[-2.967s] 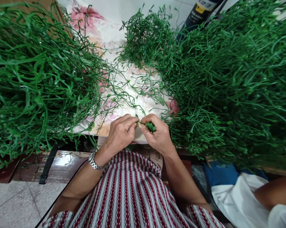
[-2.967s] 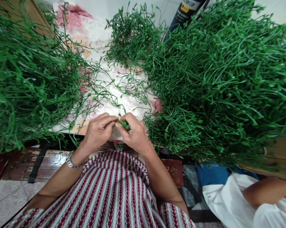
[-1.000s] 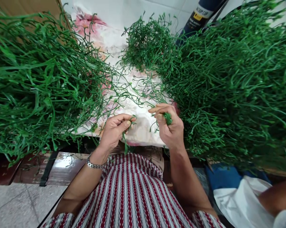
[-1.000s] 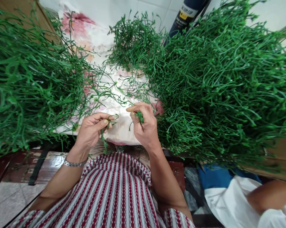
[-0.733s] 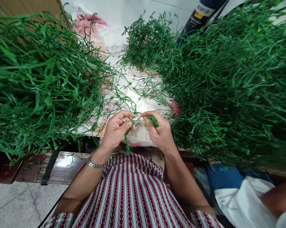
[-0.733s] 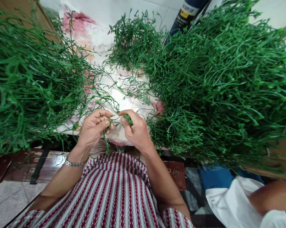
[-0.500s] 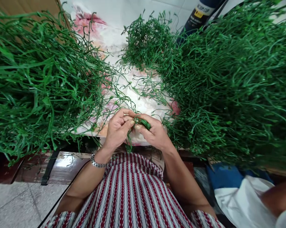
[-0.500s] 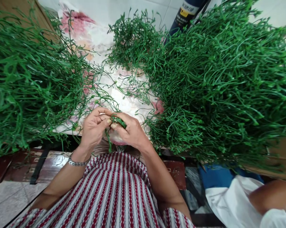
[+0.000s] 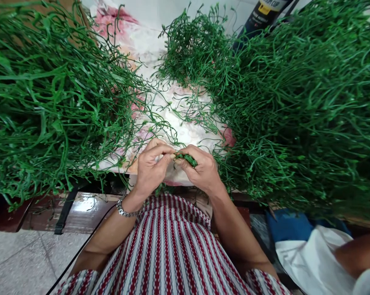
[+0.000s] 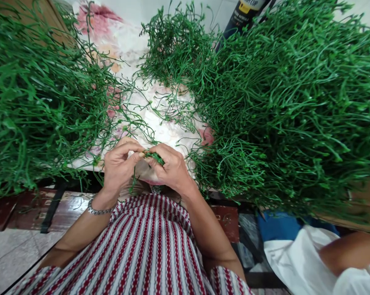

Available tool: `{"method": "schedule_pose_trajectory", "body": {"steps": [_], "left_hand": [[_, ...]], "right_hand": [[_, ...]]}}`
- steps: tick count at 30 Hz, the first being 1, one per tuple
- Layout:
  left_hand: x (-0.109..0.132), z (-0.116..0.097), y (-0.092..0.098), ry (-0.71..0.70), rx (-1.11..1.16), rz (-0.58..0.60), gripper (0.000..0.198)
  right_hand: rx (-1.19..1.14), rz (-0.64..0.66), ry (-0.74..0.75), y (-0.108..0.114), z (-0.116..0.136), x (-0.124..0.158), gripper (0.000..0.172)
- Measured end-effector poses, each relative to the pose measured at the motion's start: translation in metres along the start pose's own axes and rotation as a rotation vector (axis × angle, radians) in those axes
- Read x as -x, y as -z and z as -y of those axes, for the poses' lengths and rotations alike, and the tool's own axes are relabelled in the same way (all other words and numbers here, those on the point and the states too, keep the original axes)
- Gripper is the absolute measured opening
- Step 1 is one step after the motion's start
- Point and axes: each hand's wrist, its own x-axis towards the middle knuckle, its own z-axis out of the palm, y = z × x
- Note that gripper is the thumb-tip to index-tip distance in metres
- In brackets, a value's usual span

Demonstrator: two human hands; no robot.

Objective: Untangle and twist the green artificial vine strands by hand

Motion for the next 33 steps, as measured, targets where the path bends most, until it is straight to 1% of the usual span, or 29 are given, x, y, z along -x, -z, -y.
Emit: {"method": "schedule_pose_trajectory", "body": {"steps": [3,6,8,11,15,18,21,23,25,27,30,33], "left_hand": [[-0.001,0.004,-0.002,0.117,0.220,-0.011,0.008],[0.000,0.004,-0.004,0.224,0.363,-0.028,0.007],[0.002,0.003,-0.006,0.261,0.403,-0.039,0.006],[0.003,-0.001,-0.006,0.325,0.457,-0.023,0.006],[0.002,-0.007,-0.004,0.449,0.579,0.012,0.010],[0.001,-0.011,-0.004,0.512,0.619,0.057,0.014],[0.002,-0.014,-0.004,0.567,0.633,0.117,0.020],[0.003,-0.013,-0.002,0.583,0.616,0.147,0.022],[0.002,-0.013,0.000,0.551,0.544,0.190,0.021],[0.000,-0.013,0.004,0.465,0.379,0.246,0.017],[-0.003,-0.015,0.009,0.319,0.068,0.354,0.011],[-0.005,-0.016,0.011,0.255,-0.128,0.452,0.020]], "right_hand": [[-0.070,-0.001,-0.019,0.000,0.000,0.000,0.009],[-0.077,-0.016,-0.006,-0.001,0.000,0.001,0.009],[-0.079,-0.013,0.016,-0.001,0.000,0.001,0.009],[-0.096,0.011,0.034,0.000,0.001,0.001,0.008],[-0.193,0.059,0.030,0.003,0.000,0.000,0.007],[-0.303,0.116,0.042,0.006,-0.002,-0.002,0.008],[-0.351,0.198,0.052,0.009,-0.005,-0.003,0.011],[-0.338,0.248,0.054,0.011,-0.006,-0.005,0.014],[-0.290,0.271,0.058,0.013,-0.006,-0.006,0.018],[-0.191,0.267,0.070,0.014,-0.006,-0.006,0.020],[0.042,0.255,0.115,0.015,-0.005,-0.006,0.018],[0.206,0.301,0.183,0.015,-0.005,-0.007,0.010]]}}
